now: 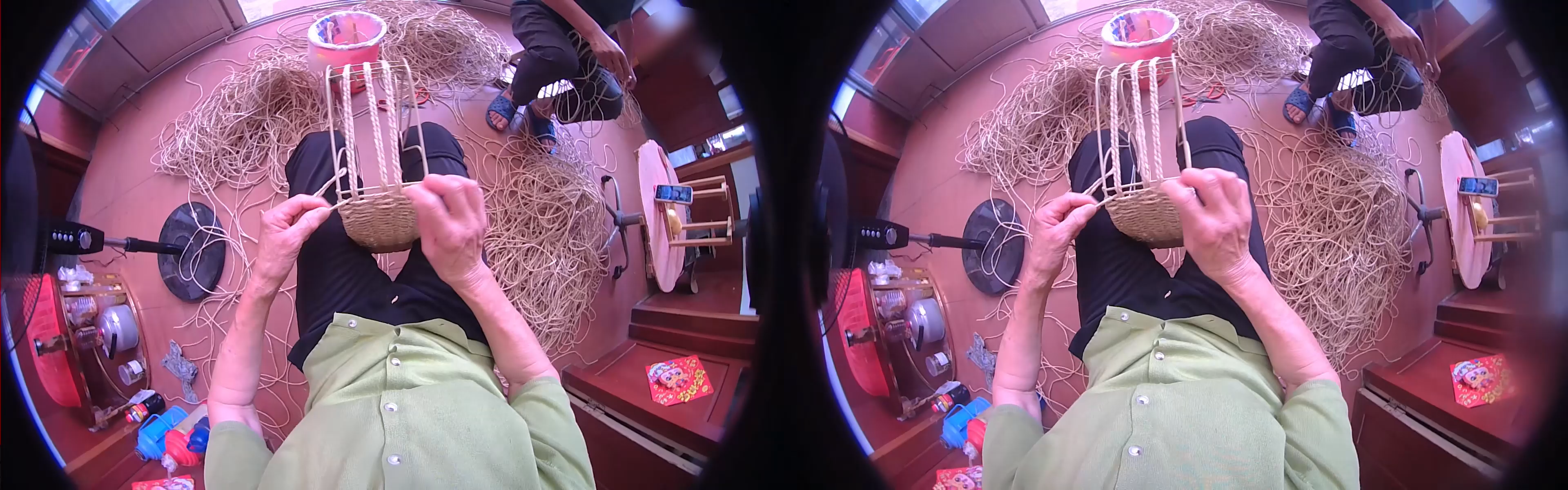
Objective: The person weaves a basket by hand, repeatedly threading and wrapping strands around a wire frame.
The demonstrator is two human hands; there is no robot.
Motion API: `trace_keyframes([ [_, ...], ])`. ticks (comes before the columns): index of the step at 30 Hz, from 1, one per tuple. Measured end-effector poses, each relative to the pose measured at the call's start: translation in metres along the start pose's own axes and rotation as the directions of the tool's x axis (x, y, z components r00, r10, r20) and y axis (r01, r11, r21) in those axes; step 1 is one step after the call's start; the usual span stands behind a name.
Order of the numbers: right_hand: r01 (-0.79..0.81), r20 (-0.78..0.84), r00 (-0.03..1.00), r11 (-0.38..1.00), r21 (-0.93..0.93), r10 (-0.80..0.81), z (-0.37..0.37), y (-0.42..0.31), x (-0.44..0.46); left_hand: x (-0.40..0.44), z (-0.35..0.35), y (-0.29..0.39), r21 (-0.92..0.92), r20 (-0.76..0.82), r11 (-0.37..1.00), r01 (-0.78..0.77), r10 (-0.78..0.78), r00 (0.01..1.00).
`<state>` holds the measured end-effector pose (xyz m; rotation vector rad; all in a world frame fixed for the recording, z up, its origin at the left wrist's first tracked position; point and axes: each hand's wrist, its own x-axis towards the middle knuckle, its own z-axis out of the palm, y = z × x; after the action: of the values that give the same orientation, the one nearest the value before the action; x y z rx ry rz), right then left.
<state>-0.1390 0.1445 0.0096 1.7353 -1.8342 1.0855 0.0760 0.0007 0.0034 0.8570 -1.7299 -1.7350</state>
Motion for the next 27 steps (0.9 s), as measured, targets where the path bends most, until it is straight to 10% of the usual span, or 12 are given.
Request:
trace_keyframes([
  [12, 0.073, 0.186, 0.981, 0.987, -0.144, -0.045, 0.000, -0.013, -0.008, 0.009, -0.016, 0.004, 0.240, 0.133, 0.971, -0.022, -0.010, 0.991],
  [27, 0.140, 0.089, 0.976, 0.888, 0.438, -0.198, 0.010, -0.057, 0.017, -0.045, -0.030, 0.039, 0.044, 0.200, 0.993, -0.114, 0.103, 0.974],
])
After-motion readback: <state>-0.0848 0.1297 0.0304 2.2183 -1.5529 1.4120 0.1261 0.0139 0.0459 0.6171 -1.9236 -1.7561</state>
